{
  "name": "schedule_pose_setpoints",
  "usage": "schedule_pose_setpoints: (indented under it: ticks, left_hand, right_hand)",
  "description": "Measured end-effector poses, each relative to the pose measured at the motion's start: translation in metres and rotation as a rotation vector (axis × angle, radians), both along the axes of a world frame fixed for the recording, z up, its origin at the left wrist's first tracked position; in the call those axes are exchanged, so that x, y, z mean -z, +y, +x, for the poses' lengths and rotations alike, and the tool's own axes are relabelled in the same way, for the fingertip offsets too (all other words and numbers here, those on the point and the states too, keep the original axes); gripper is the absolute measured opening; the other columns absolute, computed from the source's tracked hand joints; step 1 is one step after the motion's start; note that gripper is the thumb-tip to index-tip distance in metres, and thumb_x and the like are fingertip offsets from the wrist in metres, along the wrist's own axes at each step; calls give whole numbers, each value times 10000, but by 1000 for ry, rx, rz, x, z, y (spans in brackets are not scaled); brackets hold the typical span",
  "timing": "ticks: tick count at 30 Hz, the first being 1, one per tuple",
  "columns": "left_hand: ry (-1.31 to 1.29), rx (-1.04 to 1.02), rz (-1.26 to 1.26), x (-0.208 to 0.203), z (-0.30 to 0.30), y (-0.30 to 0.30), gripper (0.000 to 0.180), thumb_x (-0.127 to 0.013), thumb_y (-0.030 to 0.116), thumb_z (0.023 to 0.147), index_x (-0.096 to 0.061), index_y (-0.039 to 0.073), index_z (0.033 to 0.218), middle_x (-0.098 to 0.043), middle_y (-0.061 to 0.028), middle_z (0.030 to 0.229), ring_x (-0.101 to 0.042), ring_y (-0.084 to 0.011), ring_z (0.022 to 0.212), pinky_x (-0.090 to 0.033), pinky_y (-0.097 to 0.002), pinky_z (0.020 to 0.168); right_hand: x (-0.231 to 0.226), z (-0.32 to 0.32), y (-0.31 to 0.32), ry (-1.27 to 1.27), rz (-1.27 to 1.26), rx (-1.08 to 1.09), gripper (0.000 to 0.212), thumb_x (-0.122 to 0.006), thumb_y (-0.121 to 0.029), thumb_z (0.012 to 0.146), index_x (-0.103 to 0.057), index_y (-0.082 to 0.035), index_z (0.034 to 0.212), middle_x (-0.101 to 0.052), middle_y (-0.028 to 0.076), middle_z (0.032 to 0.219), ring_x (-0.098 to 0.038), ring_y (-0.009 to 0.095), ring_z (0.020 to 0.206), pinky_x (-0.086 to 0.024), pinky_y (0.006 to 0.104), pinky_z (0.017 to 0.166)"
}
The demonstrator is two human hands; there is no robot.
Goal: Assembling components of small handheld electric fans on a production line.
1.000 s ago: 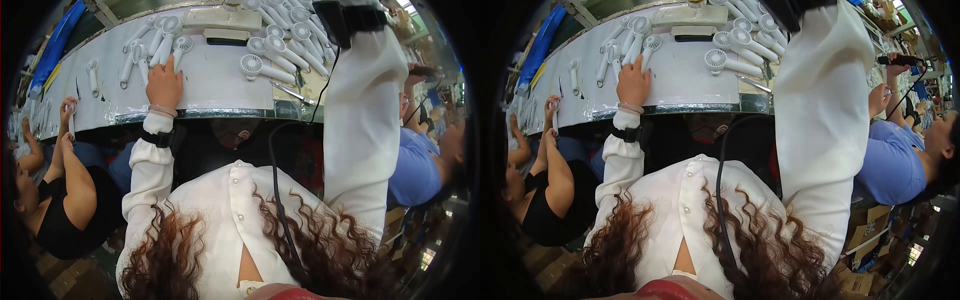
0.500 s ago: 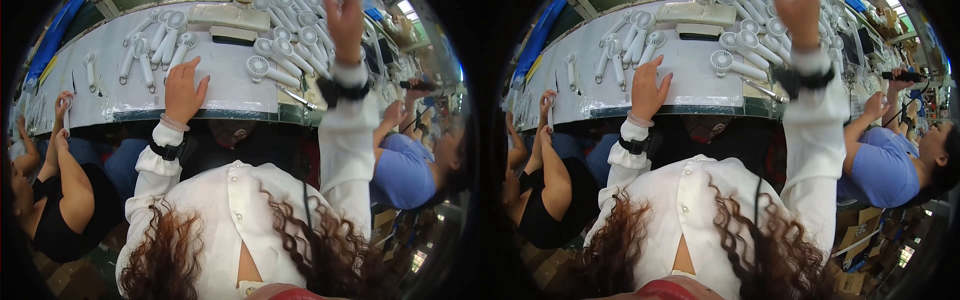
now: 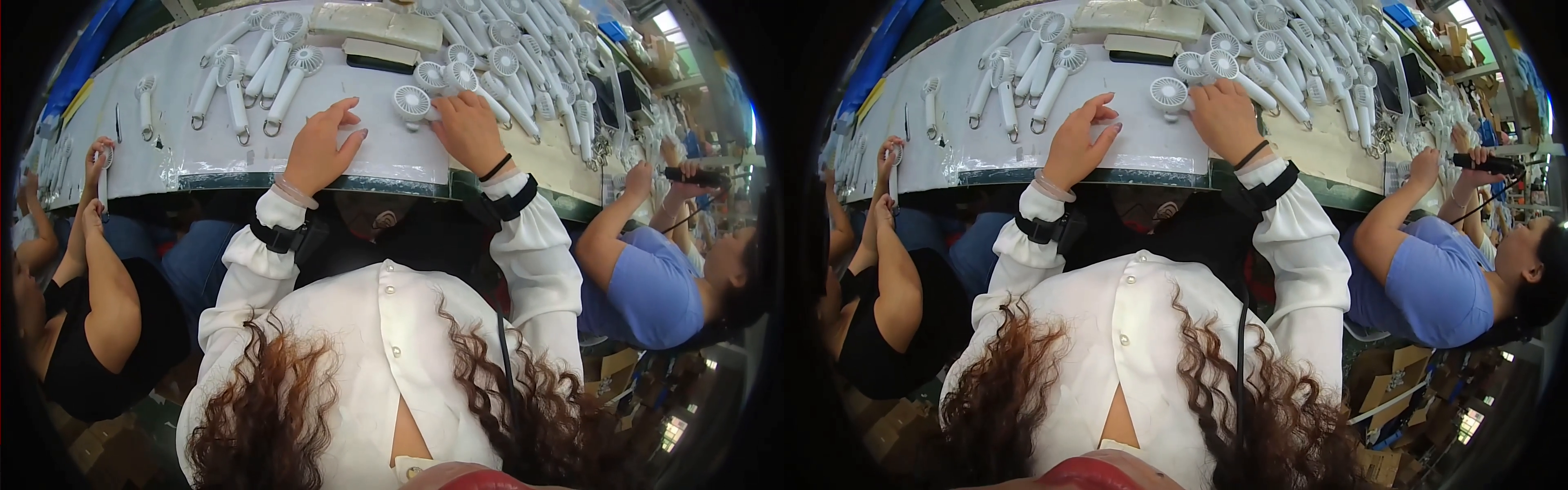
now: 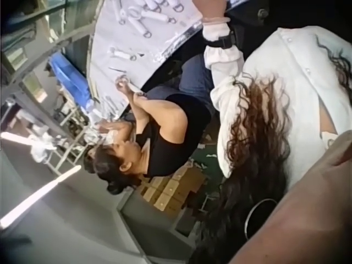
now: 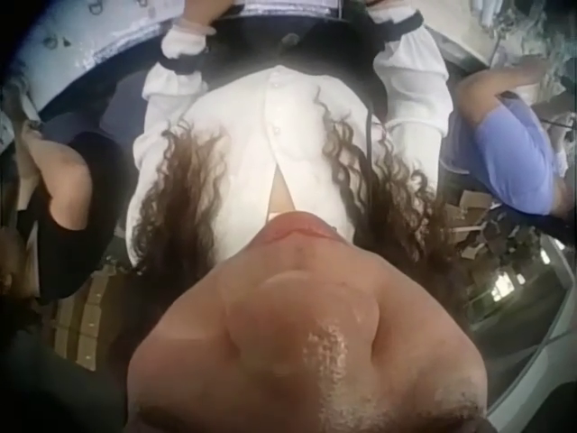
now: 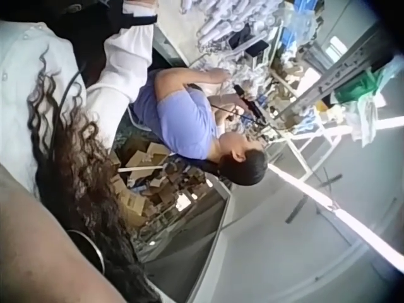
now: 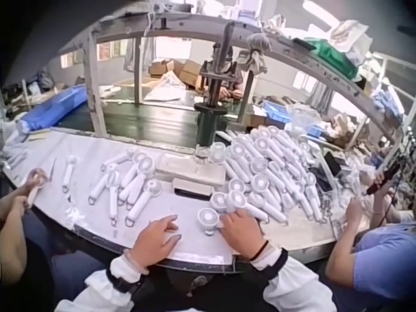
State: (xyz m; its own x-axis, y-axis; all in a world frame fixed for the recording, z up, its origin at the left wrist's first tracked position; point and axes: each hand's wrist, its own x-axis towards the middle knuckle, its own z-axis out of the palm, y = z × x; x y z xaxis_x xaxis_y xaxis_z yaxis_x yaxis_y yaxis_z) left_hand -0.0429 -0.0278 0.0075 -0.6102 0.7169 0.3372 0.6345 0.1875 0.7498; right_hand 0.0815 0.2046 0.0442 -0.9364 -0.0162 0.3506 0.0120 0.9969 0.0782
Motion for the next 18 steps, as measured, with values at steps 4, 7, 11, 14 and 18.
schedule_pose_setpoints:
  ticks: [4,7,11,14,18]
  left_hand:
    - [-296,54,108,2,-1,1,483,-601,172,912,-418,47,1341,-604,-100,1157,-581,-207,1046,-448,-333,934]
    - [-627,167,351,-7,1,13,470,-549,200,955,-384,36,1363,-572,-100,1225,-565,-194,1087,-445,-336,950]
    - [-1231,432,645,-21,4,21,438,-444,226,1006,-354,17,1381,-517,-112,1300,-541,-196,1123,-446,-341,954]
    - [-1250,418,644,-14,3,28,395,-380,234,1026,-384,13,1354,-512,-136,1299,-524,-197,1145,-445,-336,955]
    - [-1188,263,699,-12,7,31,308,-420,237,1015,-457,12,1223,-560,-108,1134,-575,-175,1048,-491,-325,903]
  right_hand:
    - [-24,-17,-25,-53,-745,-98,317,-664,-186,855,-599,-50,1134,-658,46,981,-594,176,931,-469,311,816]
    - [-30,-24,-46,-150,-1405,-185,317,-629,-195,904,-590,-30,1173,-655,39,1023,-591,134,956,-464,282,831]
    - [-17,-31,-58,-285,-1873,-283,318,-587,-186,941,-575,-5,1203,-642,46,1074,-588,100,957,-470,260,819]
    - [-5,-31,-59,-287,-1689,-270,316,-573,-164,945,-559,3,1213,-631,59,1099,-594,104,931,-483,262,790]
    - [-7,-30,-66,-153,-1551,-60,301,-598,-86,912,-552,12,1192,-618,66,1067,-598,108,848,-500,259,729]
